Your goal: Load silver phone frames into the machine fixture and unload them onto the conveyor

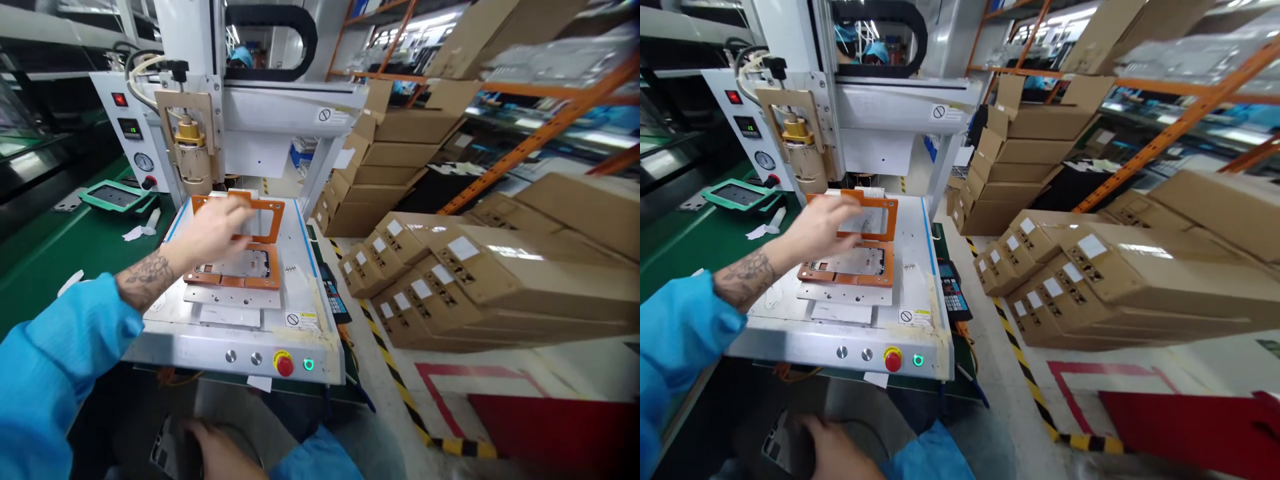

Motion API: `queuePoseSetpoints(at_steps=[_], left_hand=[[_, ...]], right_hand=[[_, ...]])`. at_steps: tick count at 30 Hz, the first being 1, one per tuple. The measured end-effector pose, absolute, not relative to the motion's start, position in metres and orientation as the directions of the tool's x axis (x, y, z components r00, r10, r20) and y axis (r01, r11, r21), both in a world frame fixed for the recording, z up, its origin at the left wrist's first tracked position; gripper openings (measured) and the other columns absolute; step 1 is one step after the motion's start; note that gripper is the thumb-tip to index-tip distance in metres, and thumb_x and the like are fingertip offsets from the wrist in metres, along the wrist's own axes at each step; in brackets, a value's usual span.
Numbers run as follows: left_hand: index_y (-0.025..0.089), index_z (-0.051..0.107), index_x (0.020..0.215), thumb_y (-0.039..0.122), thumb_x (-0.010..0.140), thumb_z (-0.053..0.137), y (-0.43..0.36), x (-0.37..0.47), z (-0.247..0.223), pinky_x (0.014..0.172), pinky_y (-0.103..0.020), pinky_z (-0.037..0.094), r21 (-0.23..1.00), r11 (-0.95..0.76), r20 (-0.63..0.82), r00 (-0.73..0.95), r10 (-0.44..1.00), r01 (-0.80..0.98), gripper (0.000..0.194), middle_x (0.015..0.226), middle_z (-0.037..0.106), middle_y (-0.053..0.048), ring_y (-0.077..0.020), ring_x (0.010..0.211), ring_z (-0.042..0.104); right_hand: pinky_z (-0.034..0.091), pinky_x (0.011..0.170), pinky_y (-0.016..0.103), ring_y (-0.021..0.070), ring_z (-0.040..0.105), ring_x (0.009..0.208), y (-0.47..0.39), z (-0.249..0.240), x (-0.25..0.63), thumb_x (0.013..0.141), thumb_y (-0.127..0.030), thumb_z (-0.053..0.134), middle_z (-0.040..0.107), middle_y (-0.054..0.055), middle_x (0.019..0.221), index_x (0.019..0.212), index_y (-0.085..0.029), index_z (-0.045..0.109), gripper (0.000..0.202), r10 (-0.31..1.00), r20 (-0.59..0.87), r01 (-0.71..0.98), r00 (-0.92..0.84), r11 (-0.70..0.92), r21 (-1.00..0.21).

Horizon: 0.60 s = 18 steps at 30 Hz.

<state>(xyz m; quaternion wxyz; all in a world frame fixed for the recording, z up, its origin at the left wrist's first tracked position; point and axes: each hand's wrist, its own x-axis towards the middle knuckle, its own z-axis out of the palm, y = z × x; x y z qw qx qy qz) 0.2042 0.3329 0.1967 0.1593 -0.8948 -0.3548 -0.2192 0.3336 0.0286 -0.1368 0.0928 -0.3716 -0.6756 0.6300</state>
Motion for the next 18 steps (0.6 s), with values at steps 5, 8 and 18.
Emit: queuePoseSetpoints(at_steps=[5, 8, 18], left_hand=[[0.015, 0.038, 0.157, 0.05, 0.079, 0.083, 0.312, 0.193, 0.159, 0.101, -0.047, 0.05, 0.085, -0.709, 0.123, 0.699, 0.705, 0.7, 0.096, 0.136, 0.062, -0.018, -0.0381, 0.123, 0.06], [0.017, 0.03, 0.162, 0.055, 0.078, 0.081, 0.326, 0.194, 0.15, 0.086, -0.043, 0.052, 0.131, -0.682, 0.06, 0.681, 0.73, 0.719, 0.105, 0.12, 0.068, -0.017, -0.0372, 0.108, 0.065], [0.012, 0.033, 0.157, 0.048, 0.075, 0.081, 0.29, 0.106, 0.207, 0.093, -0.041, 0.047, -0.029, -0.684, 0.365, 0.644, 0.672, 0.729, 0.102, 0.116, 0.069, -0.014, -0.0361, 0.106, 0.067]], right_hand=[[0.047, 0.11, 0.052, 0.0379, 0.064, 0.124, 0.026, -0.131, 0.344, 0.058, -0.054, 0.095, 0.065, 0.01, 0.135, 0.144, -0.034, 0.057, 0.096, 0.56, -0.41, 0.296, -0.719, -0.287, -0.911], [0.052, 0.104, 0.052, 0.0335, 0.07, 0.112, 0.024, -0.099, 0.381, 0.073, -0.076, 0.08, 0.07, 0.011, 0.115, 0.126, -0.026, 0.065, 0.074, 0.54, -0.366, 0.119, -0.758, -0.437, -0.892], [0.038, 0.123, 0.06, 0.0357, 0.054, 0.141, 0.203, 0.143, 0.469, 0.086, -0.041, 0.077, 0.059, 0.011, 0.15, 0.135, -0.031, 0.068, 0.05, 0.829, 0.274, 0.548, -0.487, 0.534, -0.644]])
